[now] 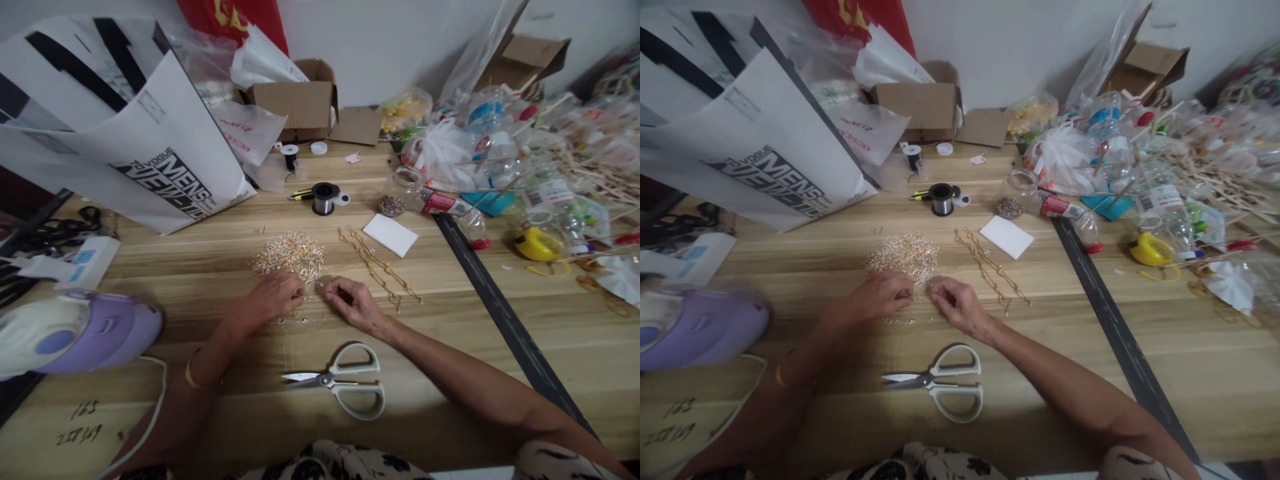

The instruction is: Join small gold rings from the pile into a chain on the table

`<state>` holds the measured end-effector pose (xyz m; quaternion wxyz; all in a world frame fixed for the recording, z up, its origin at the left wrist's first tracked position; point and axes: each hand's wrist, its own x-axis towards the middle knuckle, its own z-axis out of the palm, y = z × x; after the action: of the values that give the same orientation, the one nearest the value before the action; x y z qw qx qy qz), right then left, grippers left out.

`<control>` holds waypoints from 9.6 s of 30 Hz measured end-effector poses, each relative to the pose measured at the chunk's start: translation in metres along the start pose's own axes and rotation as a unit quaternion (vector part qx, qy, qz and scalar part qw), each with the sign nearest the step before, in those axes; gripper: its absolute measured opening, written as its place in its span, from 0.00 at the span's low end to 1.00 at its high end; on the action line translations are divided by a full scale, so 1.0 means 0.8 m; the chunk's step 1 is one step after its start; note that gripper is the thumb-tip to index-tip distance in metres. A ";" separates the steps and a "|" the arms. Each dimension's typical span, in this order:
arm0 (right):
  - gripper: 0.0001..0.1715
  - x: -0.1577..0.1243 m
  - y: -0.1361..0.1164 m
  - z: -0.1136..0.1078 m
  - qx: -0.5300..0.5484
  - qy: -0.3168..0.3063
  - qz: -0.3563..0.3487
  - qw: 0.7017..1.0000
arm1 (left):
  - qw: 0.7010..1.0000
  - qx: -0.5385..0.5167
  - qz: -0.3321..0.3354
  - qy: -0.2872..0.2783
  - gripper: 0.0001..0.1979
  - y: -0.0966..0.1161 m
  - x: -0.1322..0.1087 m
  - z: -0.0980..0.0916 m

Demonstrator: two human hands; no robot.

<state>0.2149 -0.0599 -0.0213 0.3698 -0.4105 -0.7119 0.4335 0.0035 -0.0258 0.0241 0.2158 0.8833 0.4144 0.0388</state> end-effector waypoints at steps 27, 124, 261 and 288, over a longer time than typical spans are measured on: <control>0.09 0.002 0.008 0.001 0.063 0.006 0.036 0.997 | 0.995 0.089 0.040 0.000 0.07 -0.011 0.007 0.002; 0.11 0.004 0.004 -0.001 0.075 -0.001 0.038 0.996 | 0.997 0.068 -0.017 0.035 0.08 0.004 0.002 -0.010; 0.07 0.006 0.008 -0.002 0.082 0.016 0.033 0.996 | 0.991 0.071 0.082 0.082 0.08 -0.014 0.013 0.014; 0.07 0.006 0.011 -0.002 0.064 0.016 0.027 0.997 | 0.930 -0.334 -0.076 0.133 0.06 -0.021 0.016 0.015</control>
<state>0.2168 -0.0527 -0.0279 0.3948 -0.4121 -0.6652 0.4814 0.0030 -0.0110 0.0045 0.4435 0.7125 0.4684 0.2761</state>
